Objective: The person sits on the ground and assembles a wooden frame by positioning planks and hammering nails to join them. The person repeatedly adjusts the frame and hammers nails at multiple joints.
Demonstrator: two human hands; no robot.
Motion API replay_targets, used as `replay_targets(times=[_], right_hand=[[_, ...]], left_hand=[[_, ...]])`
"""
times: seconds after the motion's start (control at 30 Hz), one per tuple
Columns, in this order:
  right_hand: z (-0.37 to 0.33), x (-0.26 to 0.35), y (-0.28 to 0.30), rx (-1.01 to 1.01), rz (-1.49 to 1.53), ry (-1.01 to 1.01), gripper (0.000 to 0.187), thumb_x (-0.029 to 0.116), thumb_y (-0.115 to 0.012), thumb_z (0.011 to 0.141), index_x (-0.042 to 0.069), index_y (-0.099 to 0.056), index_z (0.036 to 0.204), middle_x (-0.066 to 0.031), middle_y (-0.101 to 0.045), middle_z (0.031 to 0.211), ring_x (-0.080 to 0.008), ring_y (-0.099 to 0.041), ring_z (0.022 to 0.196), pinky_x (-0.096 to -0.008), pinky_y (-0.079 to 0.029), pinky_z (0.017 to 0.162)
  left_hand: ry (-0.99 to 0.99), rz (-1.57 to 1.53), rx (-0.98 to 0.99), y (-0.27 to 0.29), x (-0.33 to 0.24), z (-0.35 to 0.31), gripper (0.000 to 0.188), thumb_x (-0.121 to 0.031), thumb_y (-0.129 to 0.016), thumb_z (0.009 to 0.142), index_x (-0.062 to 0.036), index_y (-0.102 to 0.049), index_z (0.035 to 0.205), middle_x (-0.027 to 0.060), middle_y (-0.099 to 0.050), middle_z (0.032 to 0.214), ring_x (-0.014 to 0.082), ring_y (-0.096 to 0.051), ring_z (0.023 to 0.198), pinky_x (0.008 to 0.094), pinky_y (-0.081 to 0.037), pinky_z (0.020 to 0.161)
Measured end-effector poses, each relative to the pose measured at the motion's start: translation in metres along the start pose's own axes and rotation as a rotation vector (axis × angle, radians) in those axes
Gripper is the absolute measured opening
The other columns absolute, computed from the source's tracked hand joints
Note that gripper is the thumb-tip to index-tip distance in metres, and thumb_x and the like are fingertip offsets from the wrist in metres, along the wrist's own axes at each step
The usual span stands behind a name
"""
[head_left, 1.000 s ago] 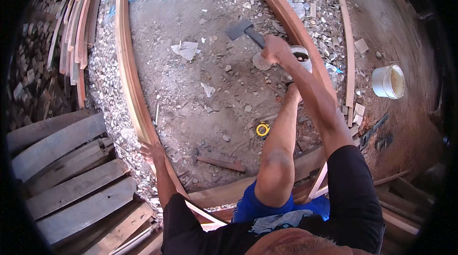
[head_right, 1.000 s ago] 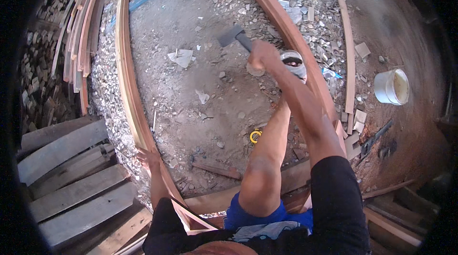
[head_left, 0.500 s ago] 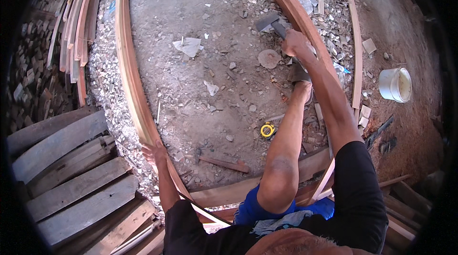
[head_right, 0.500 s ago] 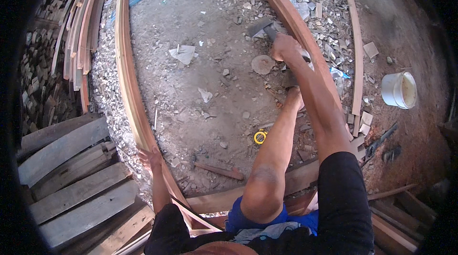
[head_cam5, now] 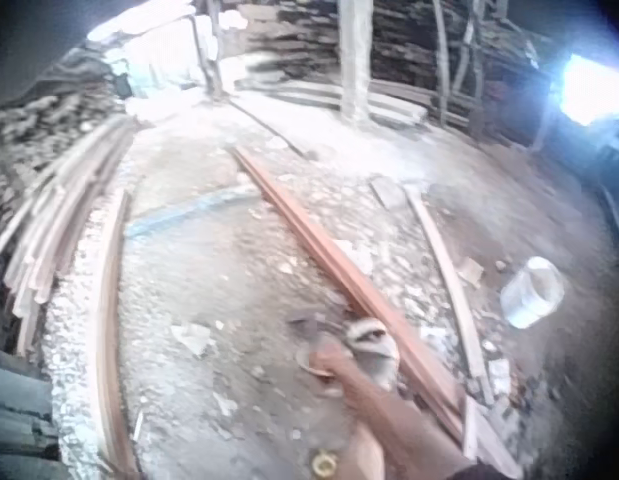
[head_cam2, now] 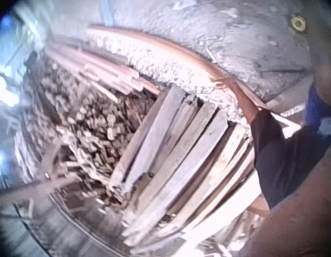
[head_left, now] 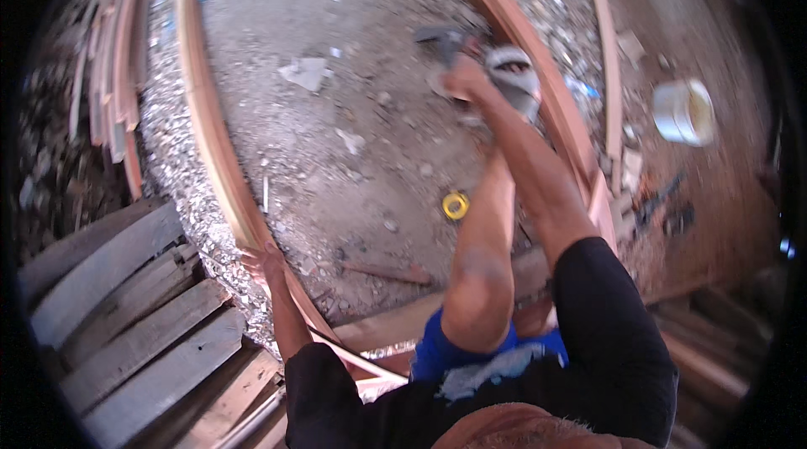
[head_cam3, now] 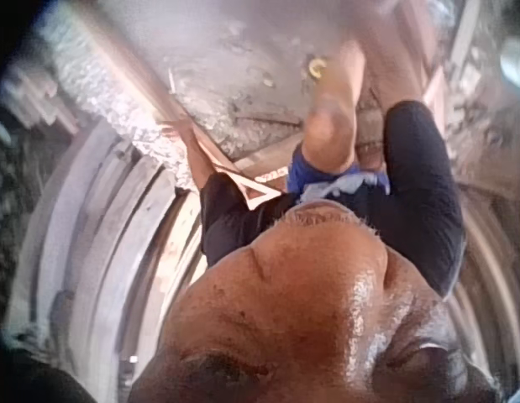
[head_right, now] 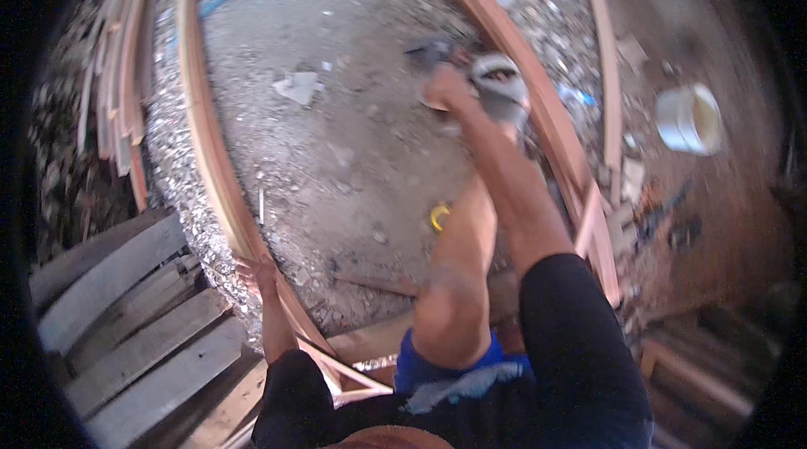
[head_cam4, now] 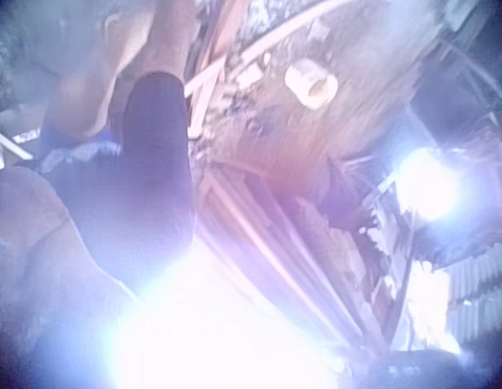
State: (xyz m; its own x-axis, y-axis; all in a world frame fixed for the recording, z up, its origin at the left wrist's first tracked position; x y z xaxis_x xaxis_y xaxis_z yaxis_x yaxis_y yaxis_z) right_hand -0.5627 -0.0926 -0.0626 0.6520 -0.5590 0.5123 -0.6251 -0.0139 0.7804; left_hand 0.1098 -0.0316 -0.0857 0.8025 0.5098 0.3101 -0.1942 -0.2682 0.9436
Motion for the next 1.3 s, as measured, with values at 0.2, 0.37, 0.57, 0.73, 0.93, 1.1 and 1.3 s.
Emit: replay_targets(times=[0.2,0.37,0.57,0.73,0.93,1.1,1.3], right_hand=[[-0.177,-0.028,0.037,-0.026,0.352,0.402,0.048,0.029,-0.070,0.103,-0.003,-0.065,0.138,-0.0253,-0.076,0.113,-0.0259,-0.076,0.102,-0.0400,-0.059,0.089],[-0.387,-0.231,0.137,-0.404,0.726,-0.194,0.040,0.026,-0.068,0.104,0.001,-0.069,0.136,-0.0117,-0.073,0.121,-0.0179,-0.070,0.100,-0.0342,-0.057,0.089],[-0.615,-0.461,0.152,-0.992,0.552,-0.786,0.034,0.030,-0.064,0.100,0.001,-0.078,0.111,-0.0064,-0.076,0.088,-0.0180,-0.066,0.077,-0.0354,-0.054,0.076],[-0.806,-0.588,0.020,-1.111,0.219,-1.055,0.032,0.030,-0.060,0.096,0.004,-0.079,0.102,-0.0192,-0.077,0.093,-0.0337,-0.074,0.087,-0.0449,-0.058,0.084],[-0.913,-0.557,-0.088,-0.865,-0.028,-1.454,0.024,0.028,-0.062,0.093,0.012,-0.080,0.095,-0.0177,-0.077,0.090,-0.0387,-0.075,0.086,-0.0473,-0.058,0.078],[-0.812,-0.488,-0.005,-0.799,0.315,-1.171,0.026,0.033,-0.063,0.095,0.015,-0.076,0.110,-0.0199,-0.076,0.110,-0.0417,-0.072,0.103,-0.0501,-0.056,0.092],[-0.683,-0.479,0.035,-0.547,0.008,-0.762,0.025,0.031,-0.074,0.091,0.025,-0.081,0.115,-0.0099,-0.054,0.150,-0.0398,-0.048,0.137,-0.0519,-0.041,0.115]], left_hand=[[-0.021,0.160,0.127,-0.017,0.031,0.015,0.116,-0.063,-0.060,0.097,-0.0017,0.006,0.169,0.0391,-0.028,0.164,0.0548,-0.032,0.153,0.0706,-0.022,0.124],[-0.053,0.248,0.149,0.050,-0.037,0.010,0.116,-0.071,-0.062,0.092,-0.0037,-0.011,0.170,0.0376,-0.028,0.166,0.0565,-0.035,0.150,0.0735,-0.022,0.121],[-1.100,-0.419,-0.111,0.163,-0.261,-0.063,0.082,-0.062,-0.060,0.100,0.0098,-0.060,0.139,0.0343,-0.064,0.138,0.0486,-0.060,0.131,0.0500,-0.046,0.113],[-1.532,-0.340,0.204,0.245,-0.425,-0.316,0.066,-0.058,-0.059,0.102,-0.0002,-0.069,0.132,0.0325,-0.071,0.123,0.0396,-0.071,0.115,0.0457,-0.055,0.095],[-1.306,-0.399,0.618,0.170,-0.422,-0.542,0.086,-0.066,-0.076,0.091,0.0028,-0.056,0.138,0.0095,-0.059,0.102,0.0168,-0.057,0.074,0.0342,-0.054,0.064],[-1.392,-0.605,0.519,0.083,-0.408,-0.608,0.094,-0.049,-0.076,0.094,0.0195,-0.038,0.147,0.0386,-0.051,0.145,0.0390,-0.058,0.135,0.0439,-0.044,0.115],[-1.375,-0.724,0.433,0.062,-0.418,-0.607,0.080,-0.042,-0.065,0.100,0.0218,-0.038,0.138,0.0423,-0.055,0.134,0.0525,-0.058,0.127,0.0527,-0.045,0.109]])
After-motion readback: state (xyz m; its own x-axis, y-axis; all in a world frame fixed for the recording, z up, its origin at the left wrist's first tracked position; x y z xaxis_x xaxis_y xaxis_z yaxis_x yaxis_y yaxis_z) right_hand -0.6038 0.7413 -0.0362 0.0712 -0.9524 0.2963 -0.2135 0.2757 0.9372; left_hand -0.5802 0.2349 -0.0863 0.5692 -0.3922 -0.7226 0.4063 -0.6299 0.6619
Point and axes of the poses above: each hand's wrist, its own z-axis towards the middle knuckle, its own y-axis out of the back of the hand, x = y × z, the point moved 1 cm from there along z, towards the middle knuckle
